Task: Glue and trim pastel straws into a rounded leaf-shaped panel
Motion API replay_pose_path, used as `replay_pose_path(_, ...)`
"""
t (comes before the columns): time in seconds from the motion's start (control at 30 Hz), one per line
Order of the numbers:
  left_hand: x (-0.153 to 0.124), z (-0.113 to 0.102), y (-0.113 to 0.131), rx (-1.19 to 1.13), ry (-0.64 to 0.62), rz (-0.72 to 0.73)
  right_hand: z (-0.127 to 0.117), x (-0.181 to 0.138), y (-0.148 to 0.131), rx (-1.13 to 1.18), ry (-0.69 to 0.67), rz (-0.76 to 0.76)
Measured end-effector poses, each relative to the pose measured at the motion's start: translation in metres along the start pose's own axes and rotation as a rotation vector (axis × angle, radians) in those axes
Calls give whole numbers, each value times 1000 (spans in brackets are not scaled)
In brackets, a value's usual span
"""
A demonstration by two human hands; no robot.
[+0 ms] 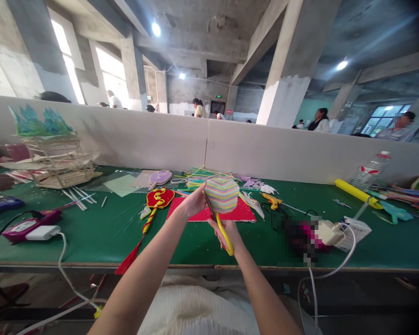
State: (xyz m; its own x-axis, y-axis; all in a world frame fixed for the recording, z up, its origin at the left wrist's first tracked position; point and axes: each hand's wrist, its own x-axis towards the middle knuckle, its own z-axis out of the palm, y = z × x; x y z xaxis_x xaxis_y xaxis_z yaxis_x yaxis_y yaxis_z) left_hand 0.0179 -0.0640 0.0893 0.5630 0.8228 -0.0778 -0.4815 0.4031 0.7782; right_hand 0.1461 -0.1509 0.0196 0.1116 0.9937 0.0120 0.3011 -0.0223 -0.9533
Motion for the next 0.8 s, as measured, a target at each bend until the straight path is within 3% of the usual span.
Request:
replay_pose_path(0.13, 2, 3, -22, -37, 48, 162, -3, 3, 4, -25, 0, -39)
replay_pose_path(0.27, 5, 4, -32, -53, 58, 235, -10, 6, 8, -65, -21, -71)
replay_pose_path(0.8, 3, -5, -10, -32, 35, 141, -6, 16, 18, -127, -37, -23)
